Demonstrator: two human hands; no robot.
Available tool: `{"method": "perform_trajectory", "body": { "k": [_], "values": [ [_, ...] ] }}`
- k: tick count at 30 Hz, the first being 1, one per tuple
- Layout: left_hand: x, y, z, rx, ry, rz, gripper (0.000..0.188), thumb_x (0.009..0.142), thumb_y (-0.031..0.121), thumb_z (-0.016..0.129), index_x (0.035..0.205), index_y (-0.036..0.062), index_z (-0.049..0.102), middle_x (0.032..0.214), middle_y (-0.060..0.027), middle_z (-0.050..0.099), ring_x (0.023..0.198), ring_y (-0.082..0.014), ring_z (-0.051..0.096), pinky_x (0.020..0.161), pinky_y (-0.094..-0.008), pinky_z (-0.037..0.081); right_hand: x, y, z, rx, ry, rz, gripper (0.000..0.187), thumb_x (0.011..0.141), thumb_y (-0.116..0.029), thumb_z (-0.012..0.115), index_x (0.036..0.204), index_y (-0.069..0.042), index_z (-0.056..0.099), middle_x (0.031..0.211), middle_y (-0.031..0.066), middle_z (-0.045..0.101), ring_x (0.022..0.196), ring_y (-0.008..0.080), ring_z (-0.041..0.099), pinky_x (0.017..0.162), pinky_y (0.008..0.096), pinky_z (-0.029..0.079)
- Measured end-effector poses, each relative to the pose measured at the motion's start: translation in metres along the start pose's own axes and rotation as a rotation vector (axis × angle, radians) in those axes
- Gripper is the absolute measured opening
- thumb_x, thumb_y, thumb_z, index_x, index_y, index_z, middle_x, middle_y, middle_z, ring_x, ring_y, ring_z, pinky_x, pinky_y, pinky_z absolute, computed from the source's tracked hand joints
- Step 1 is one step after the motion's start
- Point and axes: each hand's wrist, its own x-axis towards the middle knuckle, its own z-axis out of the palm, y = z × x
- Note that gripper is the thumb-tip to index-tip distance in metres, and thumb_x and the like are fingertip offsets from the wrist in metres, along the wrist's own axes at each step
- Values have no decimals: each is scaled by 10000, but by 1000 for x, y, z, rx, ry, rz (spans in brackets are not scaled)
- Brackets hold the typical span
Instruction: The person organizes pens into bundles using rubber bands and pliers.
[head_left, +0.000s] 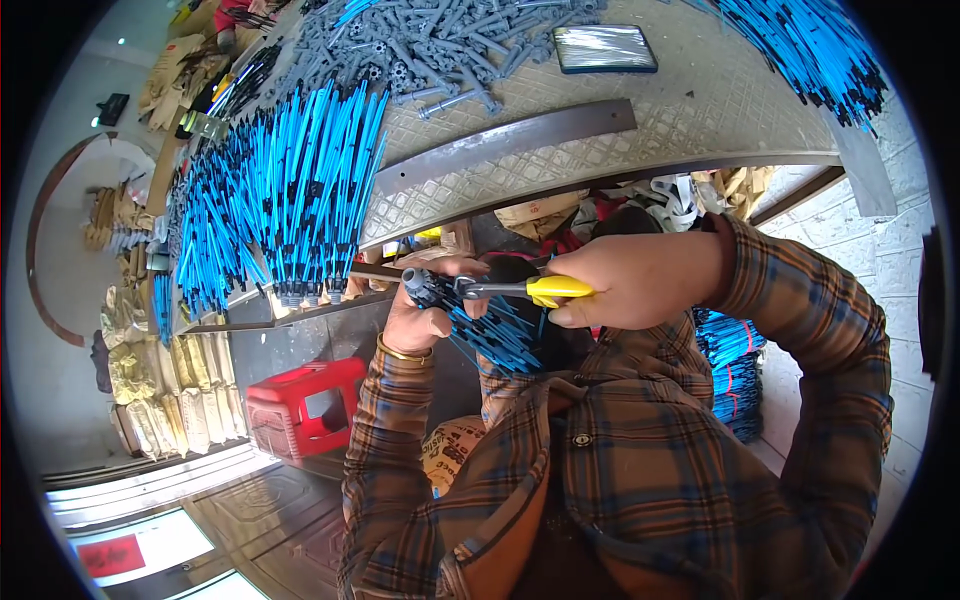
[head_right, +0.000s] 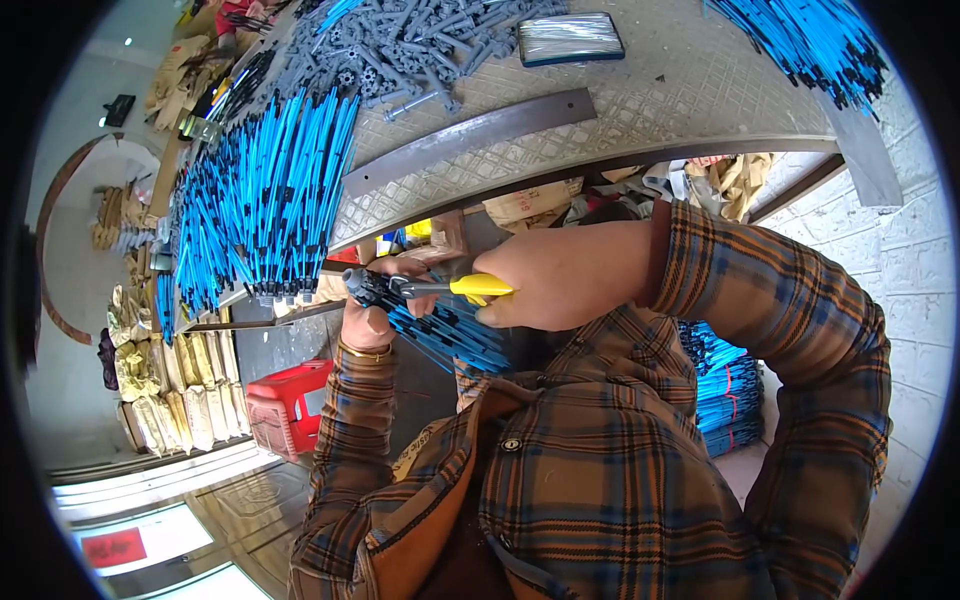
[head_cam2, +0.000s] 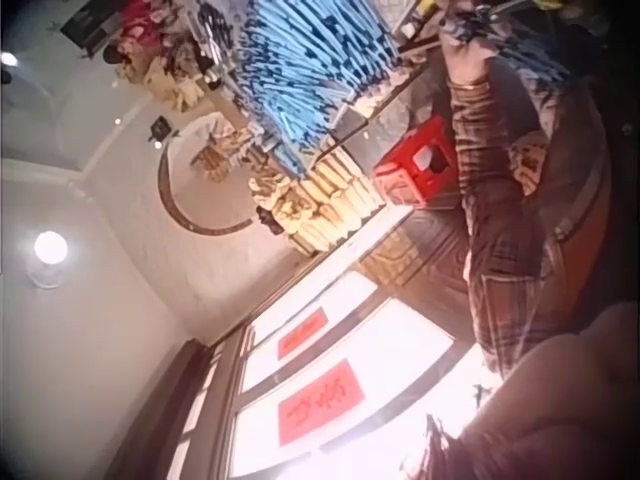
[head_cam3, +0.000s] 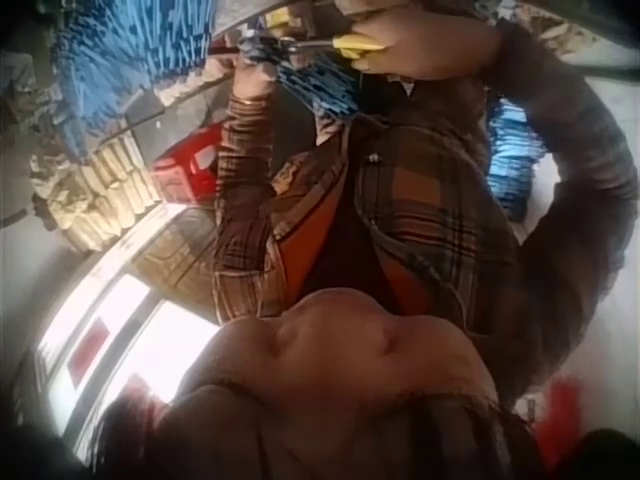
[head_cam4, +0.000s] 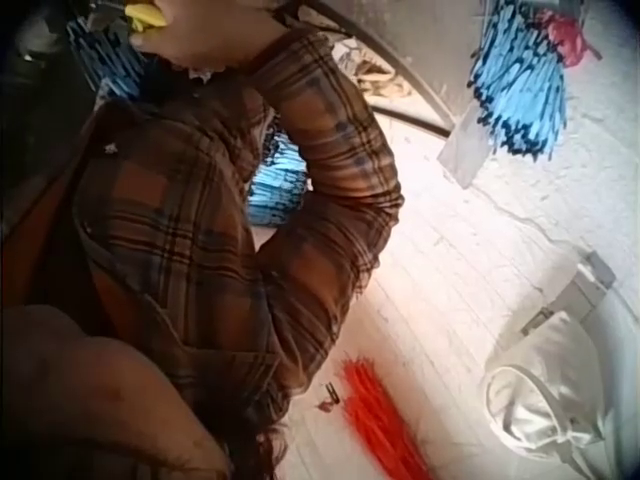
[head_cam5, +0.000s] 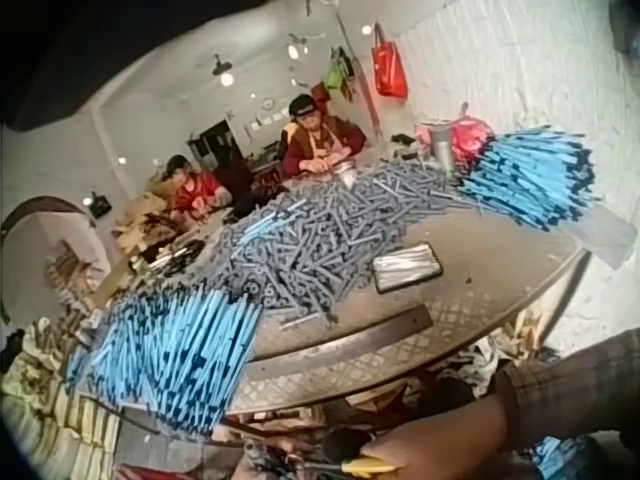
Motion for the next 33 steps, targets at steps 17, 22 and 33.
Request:
{"method": "perform_trajectory", "body": {
  "k": [17, 22, 33],
  "values": [
    [17, 13, 19, 321, -35, -199, 338, 683, -8, 633, 1012, -13, 559, 790, -65, 597, 719, -151, 581, 727, -292, 460, -108, 36, -33, -451, 753, 309, 296, 786, -230, 597, 996, -38, 515, 878, 195, 542, 791, 365, 548, 679, 417, 437],
    [23, 10, 34, 252, -76, -222, 281, 673, 28, 619, 947, -3, 562, 751, -91, 596, 707, -206, 589, 821, -384, 445, -144, 99, -61, -746, 1018, 551, 293, 755, -192, 614, 986, -36, 523, 863, 186, 544, 789, 341, 551, 667, 420, 438],
    [17, 8, 34, 600, 23, 53, 156, 693, 26, 621, 815, 40, 525, 902, -110, 592, 864, -220, 556, 801, -343, 427, 12, 95, 69, 435, 222, 110, 300, 904, -235, 454, 1120, -26, 471, 807, 105, 568, 690, 184, 582, 592, 303, 482]
  ]
}}
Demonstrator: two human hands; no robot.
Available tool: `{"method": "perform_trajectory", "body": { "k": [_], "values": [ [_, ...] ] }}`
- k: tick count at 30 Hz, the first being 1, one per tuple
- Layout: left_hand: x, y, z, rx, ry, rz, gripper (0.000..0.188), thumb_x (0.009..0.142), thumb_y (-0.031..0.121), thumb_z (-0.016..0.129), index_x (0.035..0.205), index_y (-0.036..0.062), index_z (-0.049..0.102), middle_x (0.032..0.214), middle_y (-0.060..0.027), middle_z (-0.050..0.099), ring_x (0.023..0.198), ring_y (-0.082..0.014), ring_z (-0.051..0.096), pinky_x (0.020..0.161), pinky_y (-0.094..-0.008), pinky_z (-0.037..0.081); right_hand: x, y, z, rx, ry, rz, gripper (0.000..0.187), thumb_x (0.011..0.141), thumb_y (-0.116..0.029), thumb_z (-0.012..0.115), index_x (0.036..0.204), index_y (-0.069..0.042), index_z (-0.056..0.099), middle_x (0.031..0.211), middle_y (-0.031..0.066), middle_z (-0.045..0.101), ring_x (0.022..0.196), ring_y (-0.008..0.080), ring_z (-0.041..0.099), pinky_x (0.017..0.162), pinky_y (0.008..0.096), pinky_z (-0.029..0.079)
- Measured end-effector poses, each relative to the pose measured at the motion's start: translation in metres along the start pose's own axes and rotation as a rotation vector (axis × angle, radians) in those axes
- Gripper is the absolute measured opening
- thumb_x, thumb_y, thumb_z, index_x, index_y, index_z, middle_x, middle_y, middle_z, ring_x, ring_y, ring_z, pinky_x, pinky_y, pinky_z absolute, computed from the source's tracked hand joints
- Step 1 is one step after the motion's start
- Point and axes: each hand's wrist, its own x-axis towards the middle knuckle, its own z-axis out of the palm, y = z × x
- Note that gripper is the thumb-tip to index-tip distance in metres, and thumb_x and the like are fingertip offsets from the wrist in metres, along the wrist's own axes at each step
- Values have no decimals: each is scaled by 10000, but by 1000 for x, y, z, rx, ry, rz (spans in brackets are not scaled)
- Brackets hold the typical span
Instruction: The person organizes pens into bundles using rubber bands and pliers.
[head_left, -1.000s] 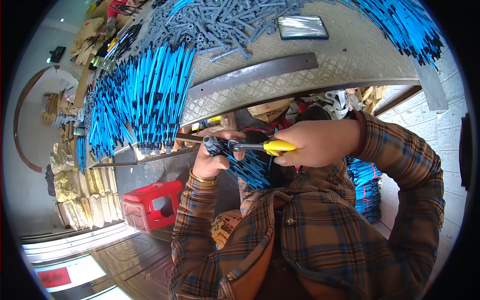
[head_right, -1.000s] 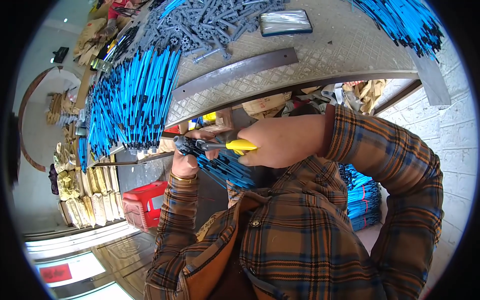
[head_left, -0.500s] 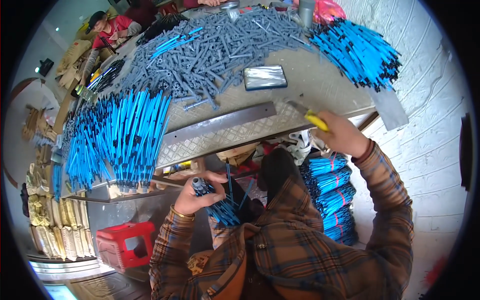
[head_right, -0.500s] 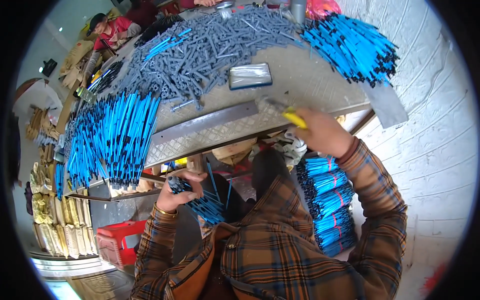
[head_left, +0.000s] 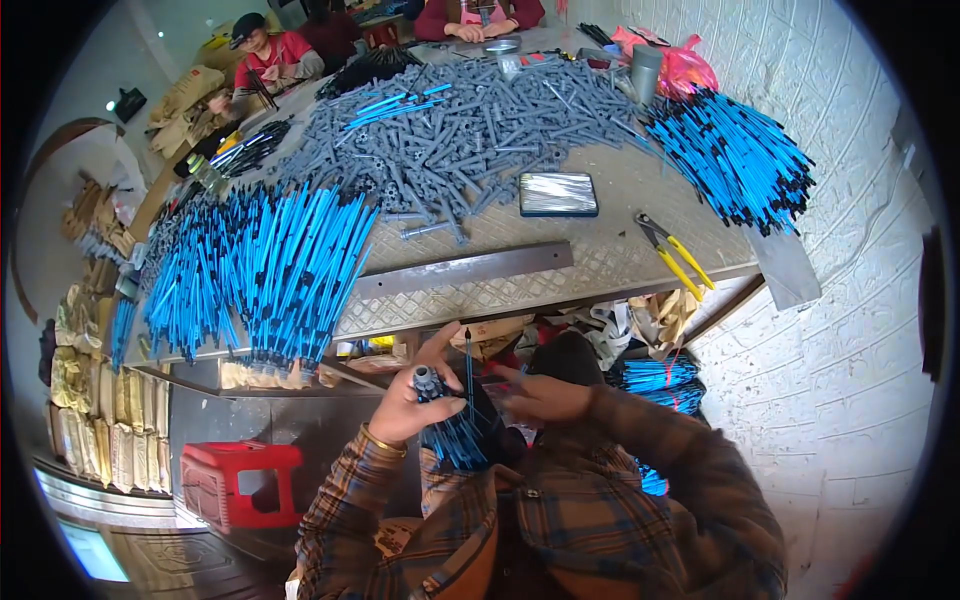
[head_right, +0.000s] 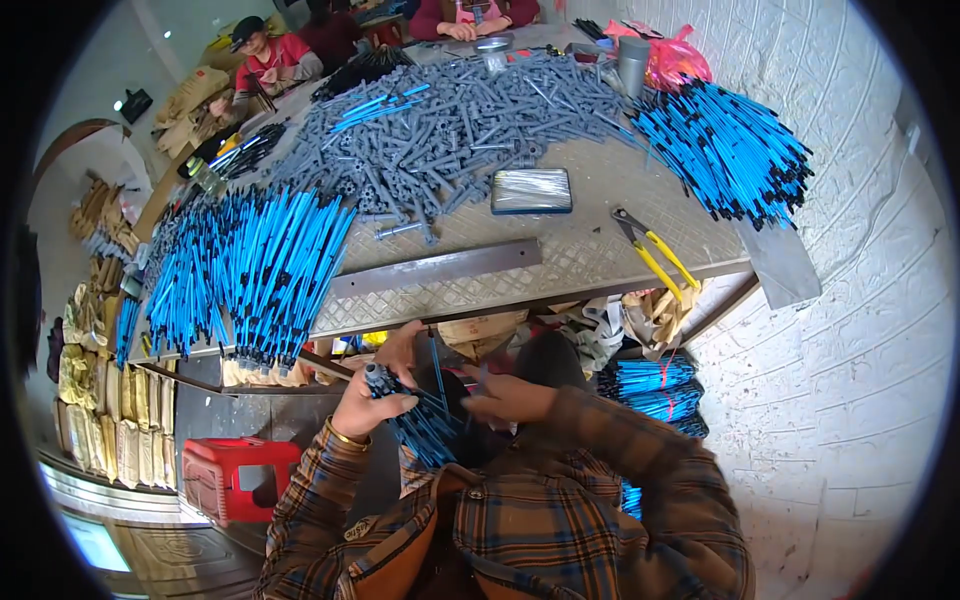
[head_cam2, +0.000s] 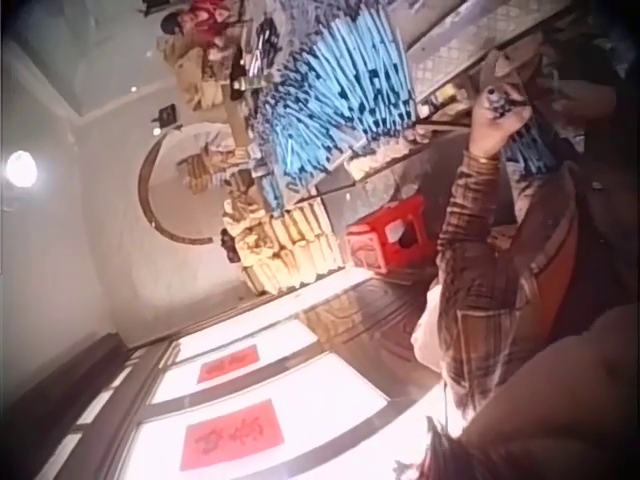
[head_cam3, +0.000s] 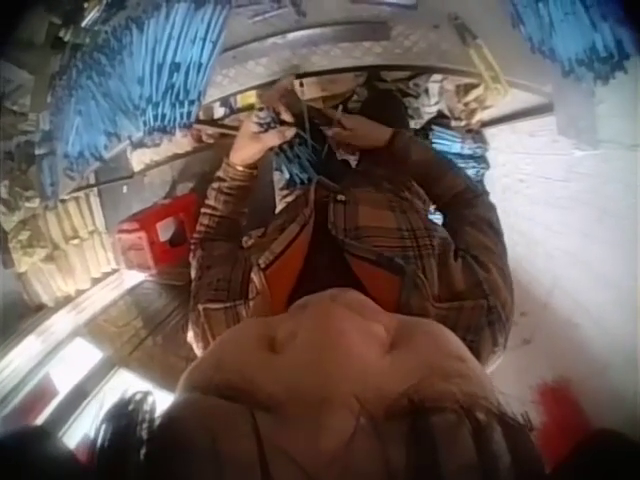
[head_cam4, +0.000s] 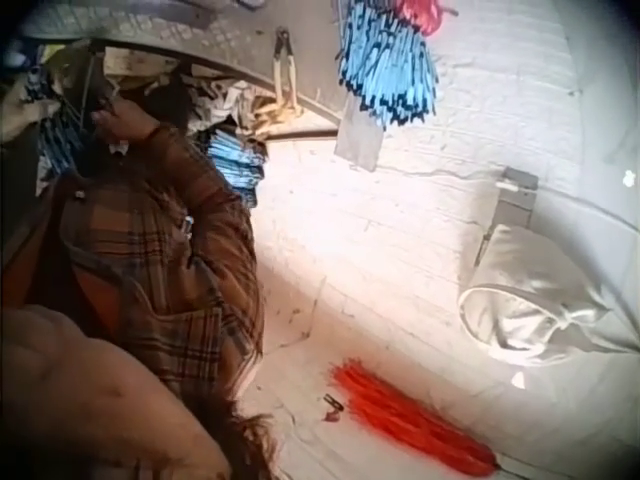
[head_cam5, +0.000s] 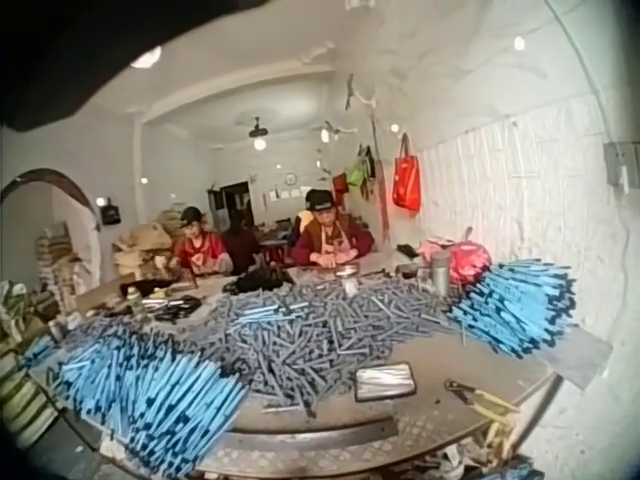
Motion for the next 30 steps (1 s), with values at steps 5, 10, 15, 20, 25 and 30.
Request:
{"method": "perform_trajectory", "body": {
  "k": [5, 10, 15, 20, 25, 30],
  "values": [
    [-10, 9, -1, -245, -4, -167, 167, 691, 30, 631, 791, 42, 499, 911, -118, 591, 857, -220, 557, 771, -333, 432, 76, 20, 24, -81, -106, -289, 473, 904, -269, 470, 1286, -25, 334, 710, 75, 569, 590, 146, 563, 555, 281, 472],
    [-24, 24, -51, -456, 327, 89, 135, 731, 90, 609, 781, 58, 488, 849, -120, 594, 824, -212, 561, 741, -368, 450, 51, -26, -15, 159, -131, -65, 570, 885, -259, 502, 1350, -41, 254, 819, 112, 571, 693, 178, 583, 631, 300, 479],
    [-25, 66, -74, -839, 772, 318, 196, 768, 253, 582, 746, 83, 487, 712, -64, 553, 717, -196, 532, 717, -368, 457, 32, -27, -18, -400, 131, -527, 650, 838, -258, 570, 1357, -36, 248, 1037, 158, 512, 900, 224, 549, 811, 341, 441],
    [-30, 27, -34, -1122, 904, 1, 194, 767, 270, 586, 725, 96, 512, 712, -55, 537, 736, -206, 526, 708, -368, 455, 31, -44, 14, 24, -16, -649, 702, 812, -293, 619, 1357, -58, 245, 1243, 142, 423, 1059, 187, 476, 887, 330, 398],
    [-37, -26, -10, -1286, 865, -201, 236, 779, 295, 584, 790, 61, 556, 749, -76, 570, 756, -194, 548, 711, -337, 458, 25, -99, 26, -141, 322, -986, 635, 783, -262, 664, 1299, -58, 356, 1189, 120, 479, 996, 175, 511, 878, 309, 406],
    [-56, -54, 15, -556, 993, -335, 335, 809, 313, 530, 883, -11, 573, 861, -128, 599, 769, -221, 576, 716, -347, 468, 30, -77, 5, 254, -182, -666, 460, 768, -204, 631, 1165, -19, 489, 979, 140, 560, 773, 205, 584, 681, 317, 463]
  ]
}}
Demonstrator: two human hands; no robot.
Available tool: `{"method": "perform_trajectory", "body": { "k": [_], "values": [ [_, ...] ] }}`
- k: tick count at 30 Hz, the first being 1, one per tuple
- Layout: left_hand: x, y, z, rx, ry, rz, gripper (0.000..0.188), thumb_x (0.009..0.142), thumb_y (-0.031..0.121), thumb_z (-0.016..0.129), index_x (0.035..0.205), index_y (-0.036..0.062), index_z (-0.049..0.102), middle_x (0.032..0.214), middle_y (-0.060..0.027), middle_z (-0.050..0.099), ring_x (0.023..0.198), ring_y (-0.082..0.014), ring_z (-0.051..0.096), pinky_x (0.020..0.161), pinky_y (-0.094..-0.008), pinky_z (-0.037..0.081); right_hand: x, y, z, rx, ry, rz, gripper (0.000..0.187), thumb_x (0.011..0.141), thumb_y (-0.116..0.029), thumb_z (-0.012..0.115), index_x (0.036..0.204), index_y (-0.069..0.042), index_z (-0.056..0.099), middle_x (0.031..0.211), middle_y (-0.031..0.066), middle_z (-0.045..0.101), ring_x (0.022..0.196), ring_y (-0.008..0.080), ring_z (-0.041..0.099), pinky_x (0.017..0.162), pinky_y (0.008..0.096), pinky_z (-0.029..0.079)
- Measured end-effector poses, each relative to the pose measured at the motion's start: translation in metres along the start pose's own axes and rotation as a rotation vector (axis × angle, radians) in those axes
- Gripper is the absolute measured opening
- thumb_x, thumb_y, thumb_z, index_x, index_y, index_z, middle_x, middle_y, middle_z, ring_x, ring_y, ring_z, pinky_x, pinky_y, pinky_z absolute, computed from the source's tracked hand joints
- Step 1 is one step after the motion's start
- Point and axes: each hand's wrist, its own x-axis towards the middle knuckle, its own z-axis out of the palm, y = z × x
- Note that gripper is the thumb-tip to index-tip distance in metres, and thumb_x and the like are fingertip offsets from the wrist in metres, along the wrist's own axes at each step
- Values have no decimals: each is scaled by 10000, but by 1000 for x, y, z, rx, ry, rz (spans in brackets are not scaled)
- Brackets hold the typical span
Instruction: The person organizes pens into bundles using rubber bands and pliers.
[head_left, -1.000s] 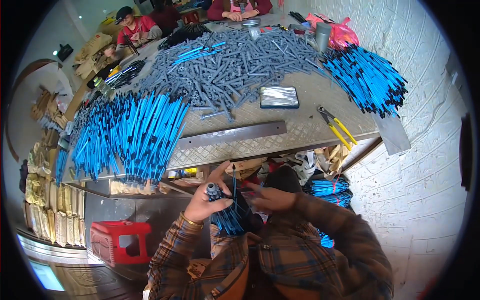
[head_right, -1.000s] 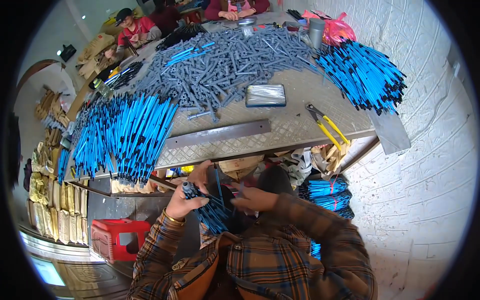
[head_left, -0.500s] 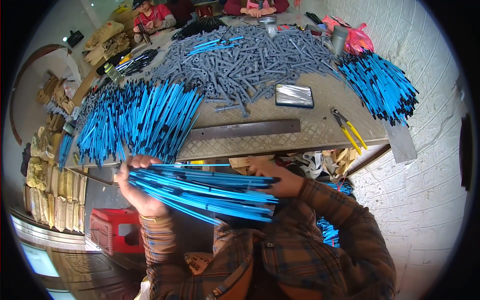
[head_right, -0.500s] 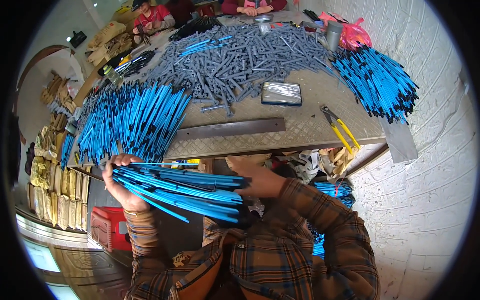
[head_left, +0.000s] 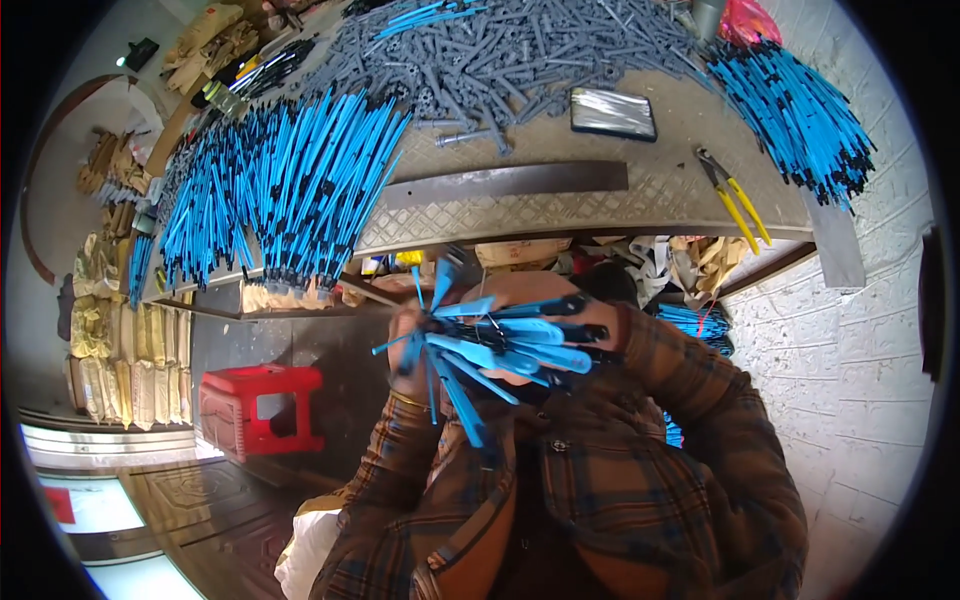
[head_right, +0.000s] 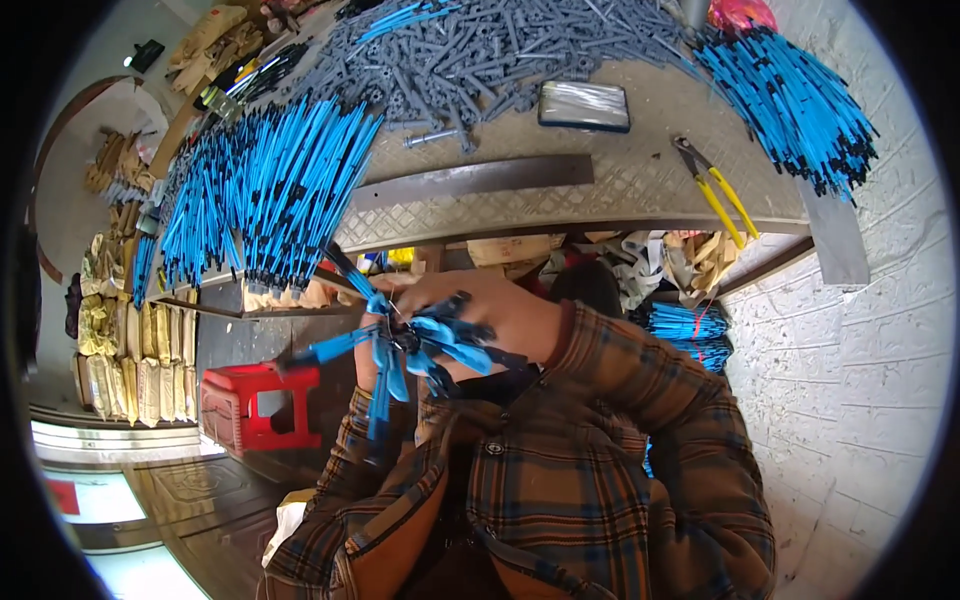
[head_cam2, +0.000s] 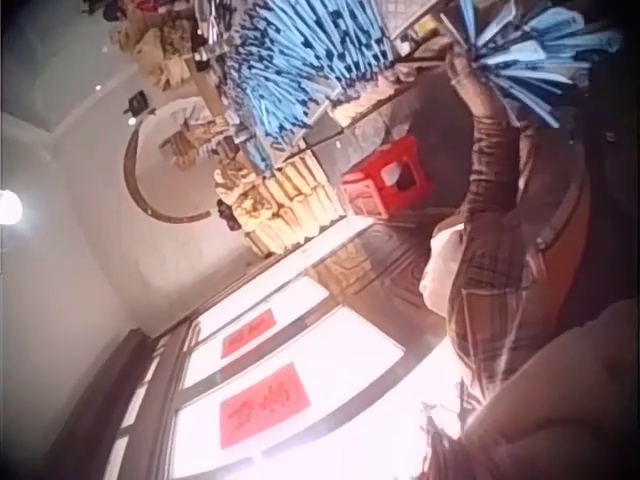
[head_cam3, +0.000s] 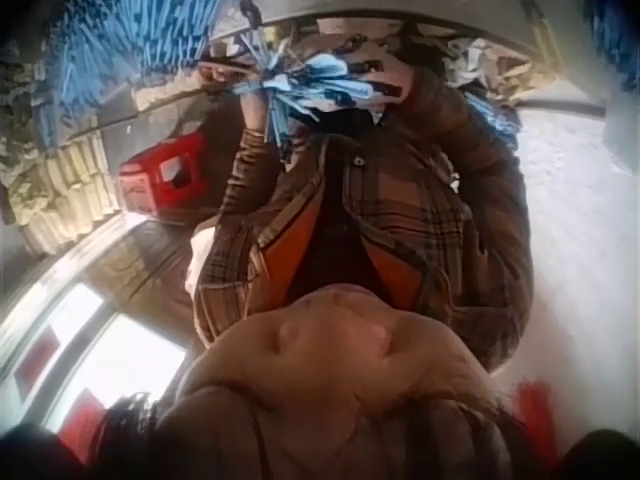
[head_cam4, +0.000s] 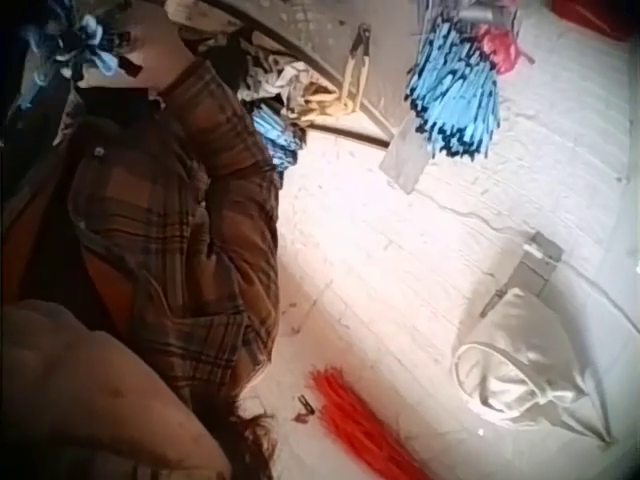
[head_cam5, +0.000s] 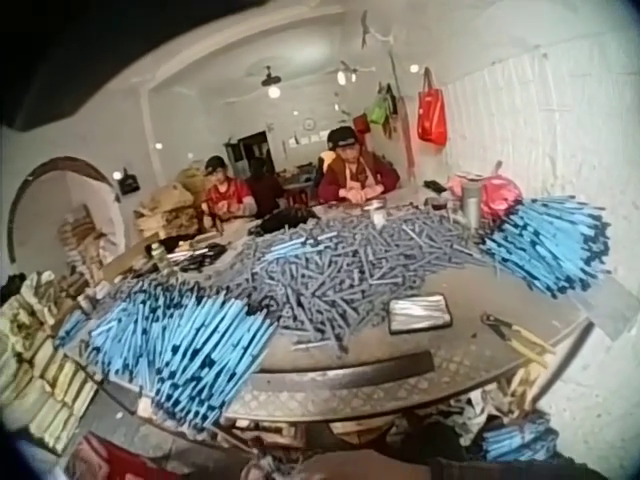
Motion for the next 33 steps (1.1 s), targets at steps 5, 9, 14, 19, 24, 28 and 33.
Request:
{"method": "perform_trajectory", "body": {
  "k": [5, 9, 14, 19, 24, 28, 33],
  "values": [
    [-29, 44, -18, 138, -415, -168, 261, 867, 210, 501, 914, -29, 595, 799, -137, 619, 749, -188, 587, 713, -300, 470, -7, -7, 5, -247, -255, 353, 303, 750, -190, 669, 993, -33, 581, 868, 96, 625, 803, 166, 592, 681, 317, 459],
    [-31, 83, 7, 102, -945, -345, 243, 864, 179, 520, 907, -38, 621, 819, -130, 626, 768, -181, 589, 722, -284, 469, -13, 18, 19, -313, -245, 211, 432, 678, -217, 719, 1036, -37, 560, 765, 97, 592, 692, 255, 582, 636, 338, 453],
    [-22, 83, -2, 292, -1053, -401, 244, 853, 170, 546, 886, -55, 634, 828, -112, 623, 772, -178, 587, 716, -279, 469, -6, 22, 14, -339, -304, 283, 480, 657, -297, 730, 1020, -27, 574, 787, 116, 604, 769, 245, 598, 678, 340, 451],
    [-25, 78, -6, 176, -988, -446, 219, 837, 136, 566, 903, -64, 625, 865, -135, 623, 786, -194, 598, 710, -292, 484, -7, 24, 12, -323, -356, 394, 690, 652, -398, 712, 1149, 10, 463, 1093, 125, 555, 1022, 231, 519, 847, 359, 409],
    [-25, 73, -10, -29, -857, -472, 205, 818, 104, 588, 924, -70, 611, 870, -170, 630, 777, -219, 623, 701, -324, 519, -44, 55, 18, 333, -91, 397, 895, 699, -411, 690, 1324, 11, 208, 1299, 179, 362, 1182, 268, 400, 970, 367, 329],
    [-23, 71, -5, -45, -856, -486, 219, 823, 128, 585, 914, -69, 614, 879, -177, 626, 784, -220, 618, 713, -323, 511, -49, 63, 41, 382, 65, 433, 847, 740, -353, 677, 1348, -5, 200, 1290, 183, 379, 1164, 261, 419, 966, 360, 336],
    [-20, 65, -1, 38, -927, -428, 234, 825, 151, 580, 893, -69, 623, 899, -193, 613, 819, -230, 601, 752, -334, 482, -38, 70, 36, 324, -24, 482, 625, 770, -246, 662, 1262, -21, 348, 1109, 102, 522, 1014, 174, 492, 873, 322, 384]
  ]
}}
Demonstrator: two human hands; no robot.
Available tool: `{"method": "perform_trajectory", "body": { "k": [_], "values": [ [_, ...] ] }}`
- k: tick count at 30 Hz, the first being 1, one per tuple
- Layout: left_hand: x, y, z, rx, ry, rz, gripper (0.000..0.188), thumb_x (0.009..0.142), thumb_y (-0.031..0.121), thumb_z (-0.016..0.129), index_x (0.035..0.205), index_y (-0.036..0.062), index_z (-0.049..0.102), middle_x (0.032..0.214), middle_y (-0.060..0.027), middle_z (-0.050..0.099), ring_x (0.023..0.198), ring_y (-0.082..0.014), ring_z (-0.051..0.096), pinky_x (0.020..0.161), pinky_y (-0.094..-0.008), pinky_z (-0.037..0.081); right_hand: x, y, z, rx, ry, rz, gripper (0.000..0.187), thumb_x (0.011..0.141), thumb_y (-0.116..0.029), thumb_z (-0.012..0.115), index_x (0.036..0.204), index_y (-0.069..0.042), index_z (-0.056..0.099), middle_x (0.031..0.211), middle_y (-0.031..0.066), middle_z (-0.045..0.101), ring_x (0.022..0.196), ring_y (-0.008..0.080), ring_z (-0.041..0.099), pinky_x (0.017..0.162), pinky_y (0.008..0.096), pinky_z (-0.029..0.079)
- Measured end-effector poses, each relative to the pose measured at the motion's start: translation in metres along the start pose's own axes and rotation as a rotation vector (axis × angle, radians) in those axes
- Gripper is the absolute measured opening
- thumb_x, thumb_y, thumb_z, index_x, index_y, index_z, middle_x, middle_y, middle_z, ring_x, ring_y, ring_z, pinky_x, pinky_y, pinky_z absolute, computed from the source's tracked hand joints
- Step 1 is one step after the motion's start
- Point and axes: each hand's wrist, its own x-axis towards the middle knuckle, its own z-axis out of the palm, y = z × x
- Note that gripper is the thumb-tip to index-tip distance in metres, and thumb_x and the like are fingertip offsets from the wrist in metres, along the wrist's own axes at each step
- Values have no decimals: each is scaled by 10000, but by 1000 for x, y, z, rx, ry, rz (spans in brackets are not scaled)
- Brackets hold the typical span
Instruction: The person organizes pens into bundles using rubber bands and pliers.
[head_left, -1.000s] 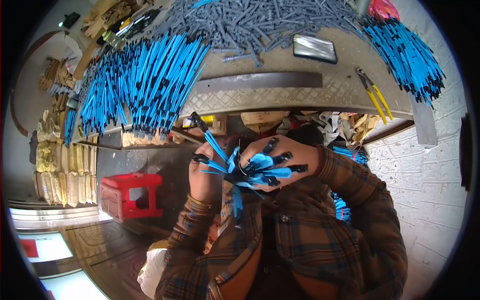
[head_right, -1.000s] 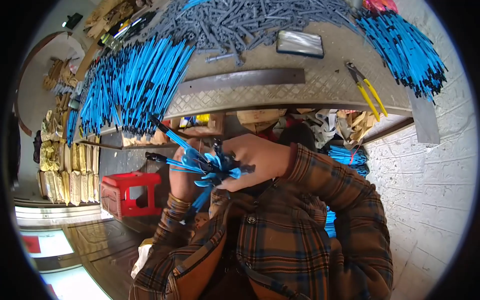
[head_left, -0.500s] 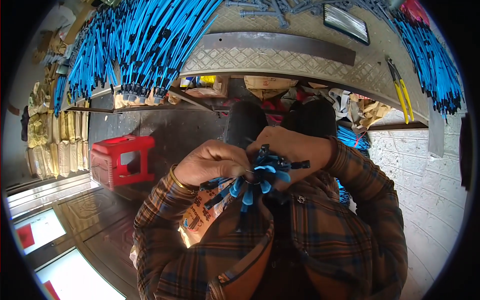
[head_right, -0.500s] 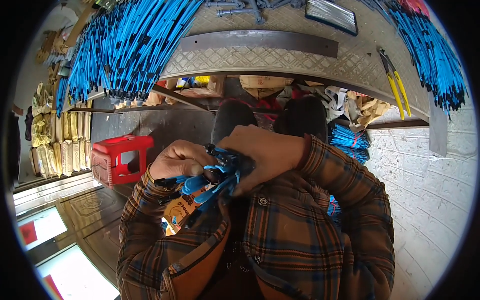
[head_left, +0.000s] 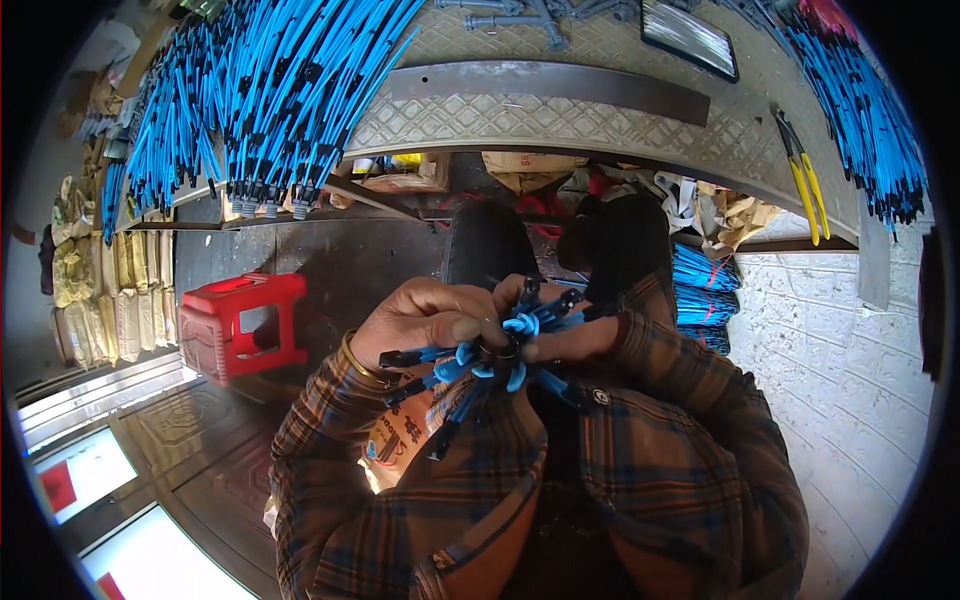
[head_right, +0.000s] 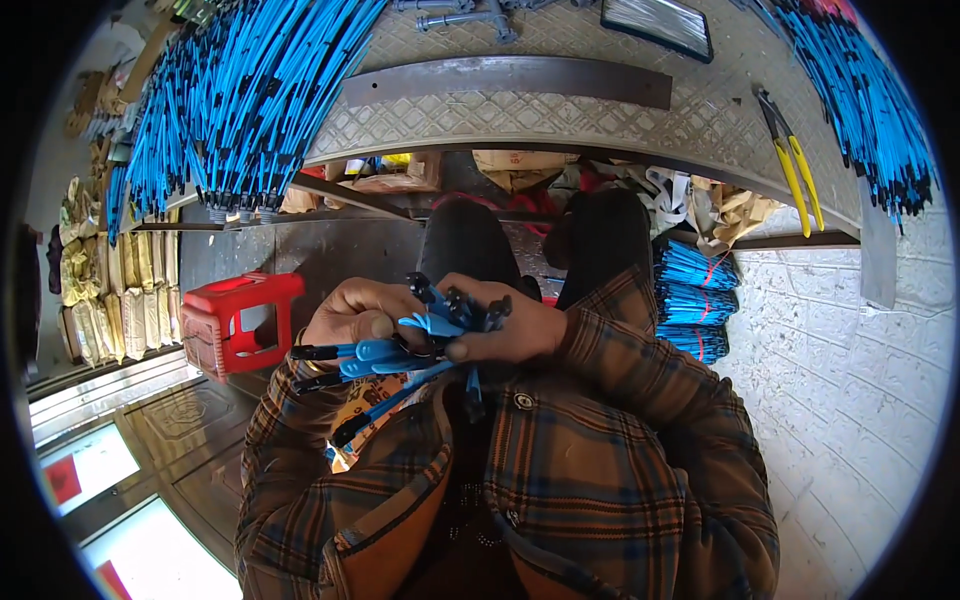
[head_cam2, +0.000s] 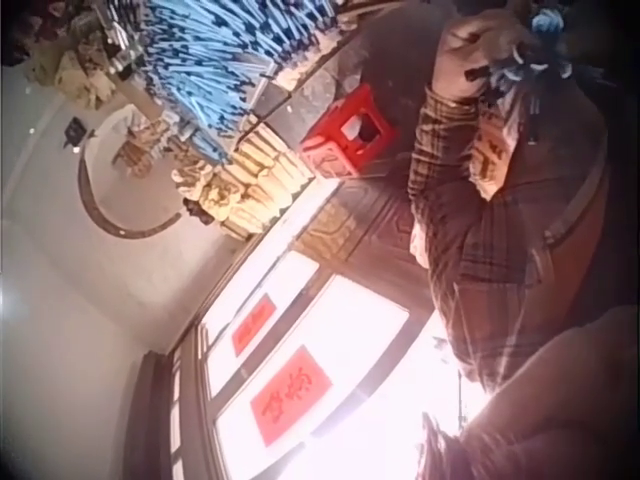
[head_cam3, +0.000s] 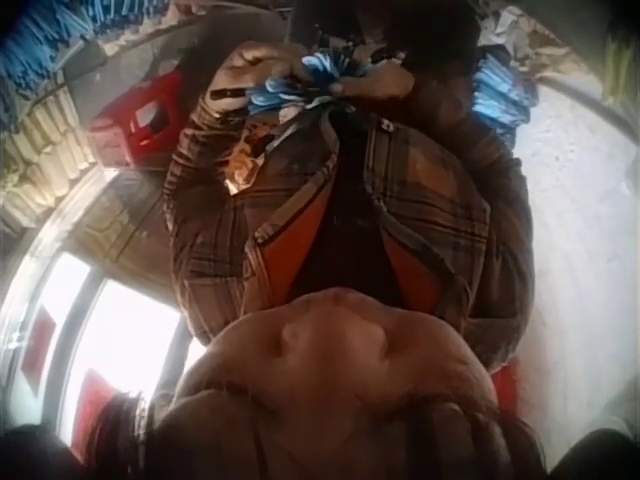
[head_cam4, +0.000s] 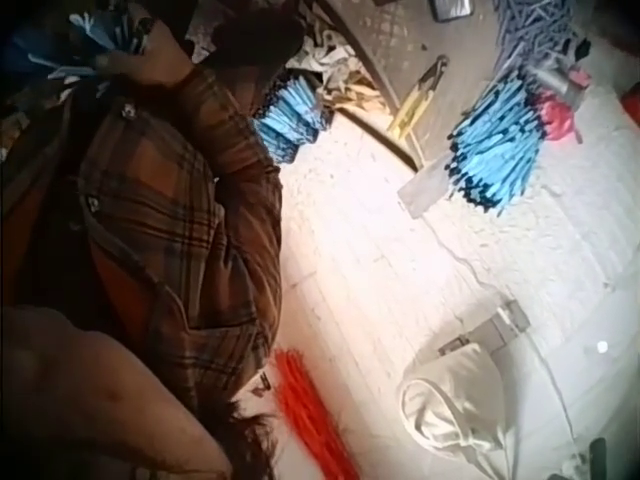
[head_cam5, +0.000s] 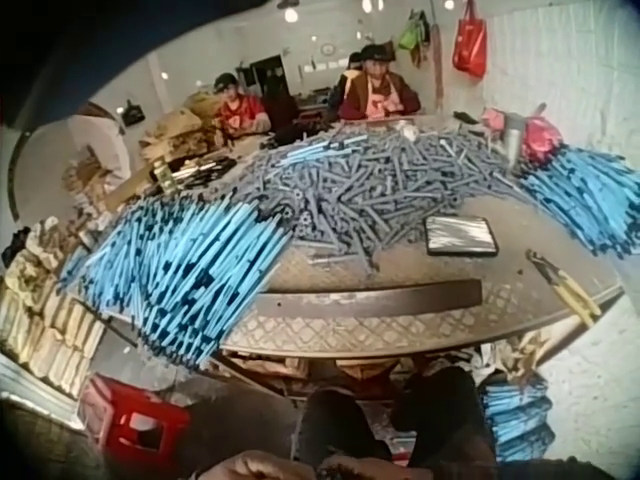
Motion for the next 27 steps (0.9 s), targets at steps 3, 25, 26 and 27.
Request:
{"method": "perform_trajectory", "body": {
  "k": [3, 25, 26, 27],
  "values": [
    [4, 5, 1, 56, -36, -20, 234, 823, 146, 579, 891, -72, 627, 907, -195, 607, 835, -234, 592, 769, -334, 468, 7, -10, -6, -176, -100, -90, 533, 771, -234, 663, 1193, -29, 410, 1027, 62, 547, 936, 130, 490, 815, 302, 395],
    [39, 26, 1, 51, -158, -318, 146, 787, 30, 590, 903, -58, 599, 917, -141, 610, 841, -193, 589, 766, -307, 468, -14, 31, 1, 182, 160, -116, 285, 837, -143, 607, 1088, -20, 554, 1029, 51, 601, 962, 114, 531, 846, 279, 431],
    [48, 34, 1, 258, -110, -358, 133, 792, 19, 589, 907, -46, 604, 914, -123, 613, 825, -181, 591, 747, -299, 473, -16, 24, -1, 192, 149, -113, 289, 840, -138, 601, 1099, -19, 550, 1058, 60, 591, 994, 126, 524, 870, 283, 422],
    [58, 44, 2, 466, -62, -395, 124, 797, 7, 589, 912, -34, 608, 911, -104, 616, 809, -170, 593, 727, -291, 478, -19, 17, -3, 203, 140, -109, 293, 843, -133, 594, 1109, -18, 547, 1088, 69, 582, 1026, 139, 517, 893, 288, 413]
  ]
}}
